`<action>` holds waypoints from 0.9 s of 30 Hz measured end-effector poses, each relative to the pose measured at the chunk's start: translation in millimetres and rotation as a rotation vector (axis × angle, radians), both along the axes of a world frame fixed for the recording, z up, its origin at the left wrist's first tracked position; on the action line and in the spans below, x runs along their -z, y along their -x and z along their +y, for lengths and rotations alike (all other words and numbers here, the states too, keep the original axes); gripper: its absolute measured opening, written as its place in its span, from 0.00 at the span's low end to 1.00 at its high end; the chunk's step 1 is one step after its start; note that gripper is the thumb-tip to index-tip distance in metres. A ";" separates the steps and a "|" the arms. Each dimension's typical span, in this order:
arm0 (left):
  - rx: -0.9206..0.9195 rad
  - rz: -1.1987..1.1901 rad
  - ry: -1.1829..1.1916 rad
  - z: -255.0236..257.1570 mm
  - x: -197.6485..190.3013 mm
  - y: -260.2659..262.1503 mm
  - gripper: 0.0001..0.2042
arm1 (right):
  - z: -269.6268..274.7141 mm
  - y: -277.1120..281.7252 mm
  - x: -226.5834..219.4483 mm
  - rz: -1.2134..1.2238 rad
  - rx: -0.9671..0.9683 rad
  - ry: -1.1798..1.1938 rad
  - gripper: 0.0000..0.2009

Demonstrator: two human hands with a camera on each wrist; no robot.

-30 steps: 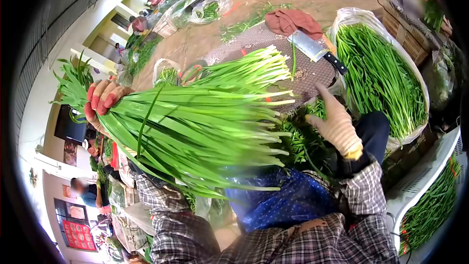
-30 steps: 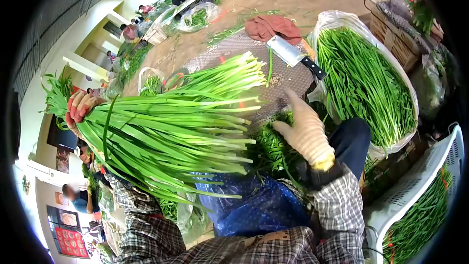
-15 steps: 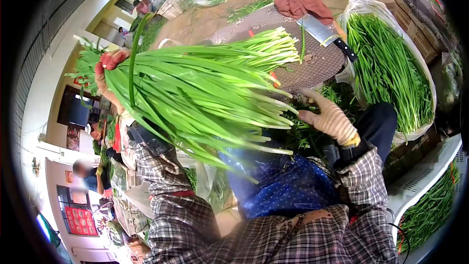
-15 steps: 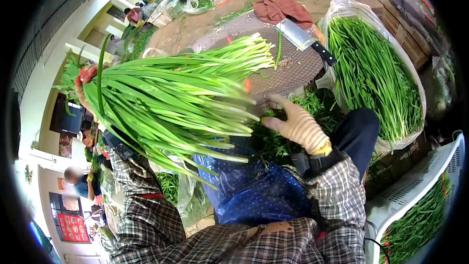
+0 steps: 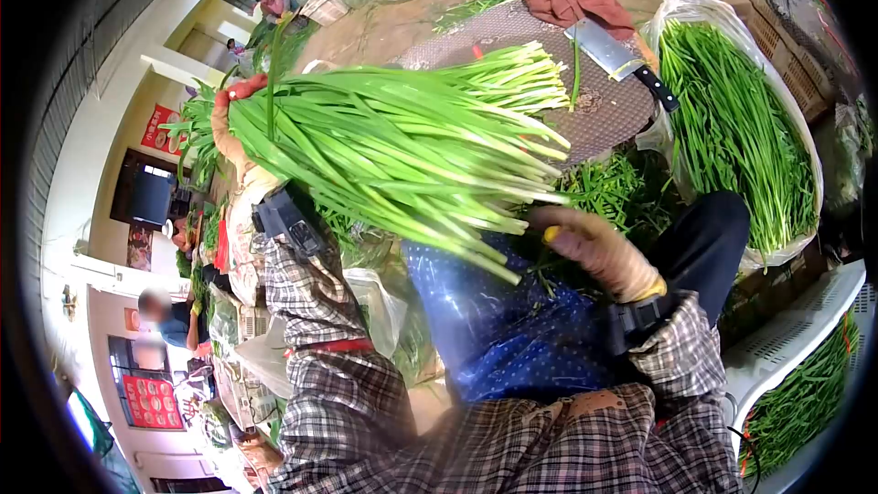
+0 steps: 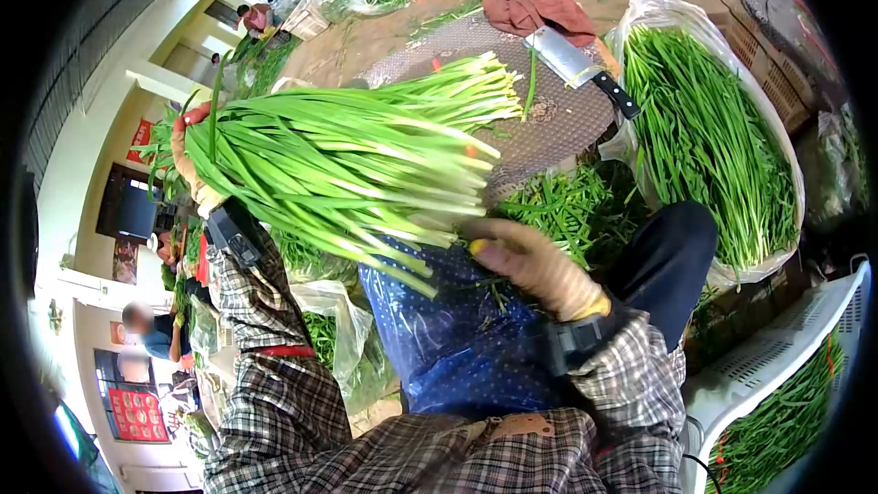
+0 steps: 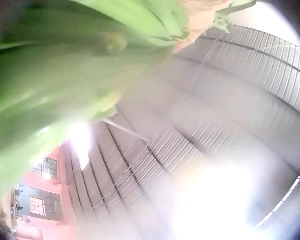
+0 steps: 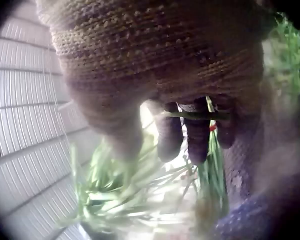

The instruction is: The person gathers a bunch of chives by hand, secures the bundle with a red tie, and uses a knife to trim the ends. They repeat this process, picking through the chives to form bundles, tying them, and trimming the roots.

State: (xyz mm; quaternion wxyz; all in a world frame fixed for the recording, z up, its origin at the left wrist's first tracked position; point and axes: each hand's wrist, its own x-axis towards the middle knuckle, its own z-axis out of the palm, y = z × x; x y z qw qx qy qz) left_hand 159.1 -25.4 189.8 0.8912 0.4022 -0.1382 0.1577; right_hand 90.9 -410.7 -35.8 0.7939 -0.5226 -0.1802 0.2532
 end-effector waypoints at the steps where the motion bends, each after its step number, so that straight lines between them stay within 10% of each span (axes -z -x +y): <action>1: -0.030 0.014 0.009 -7.0 1.3 -2.2 0.06 | 9.0 2.0 -9.1 0.075 -0.056 -0.079 0.15; 2: 0.015 0.019 0.083 -13.8 1.5 -4.4 0.06 | 20.7 -4.7 -4.4 0.067 -0.048 -0.079 0.15; 4: -0.023 0.012 0.127 -23.7 1.5 -9.1 0.06 | 46.9 -20.2 14.4 -1.061 0.323 0.337 0.19; 5: -0.106 -0.011 0.101 -27.0 0.8 -12.5 0.06 | 49.8 -20.2 16.7 -1.061 0.332 0.335 0.19; 9: -0.169 -0.020 0.045 -34.6 -5.4 -10.2 0.07 | 41.0 -13.2 -7.8 -0.600 0.248 0.271 0.15; 11: -0.116 -0.001 0.097 -28.7 -7.0 -11.1 0.08 | 24.9 -5.0 2.4 0.496 0.143 -0.420 0.14; 14: -0.115 0.011 0.100 -22.7 -11.6 -9.9 0.07 | -17.6 -9.9 58.2 0.258 0.129 0.561 0.15; 15: -0.059 0.021 0.137 -19.8 -14.2 -10.0 0.07 | -22.8 0.1 51.4 -0.318 0.211 1.087 0.18; 18: -0.180 0.027 0.098 -34.2 -16.9 -11.0 0.07 | -2.7 11.7 13.4 -0.777 0.532 1.248 0.20; 20: -0.141 0.052 0.109 -33.6 -18.3 -19.4 0.07 | 19.1 -3.0 -4.8 -0.488 0.315 0.376 0.22; 21: -0.104 0.071 0.120 -34.5 -20.8 -23.3 0.07 | 30.5 -10.4 -2.7 -0.341 0.202 0.330 0.22; 23: -0.053 0.092 0.030 -50.1 -24.9 -23.0 0.07 | 43.7 -41.4 37.1 -0.782 -0.006 0.351 0.22; 25: -0.475 0.151 -0.069 -78.5 -35.7 -25.5 0.07 | 44.4 -27.3 22.5 0.134 -0.006 -0.103 0.19; 27: -0.540 0.205 -0.113 -79.5 -45.2 -35.4 0.09 | 34.4 -19.9 9.2 0.205 0.036 -0.293 0.22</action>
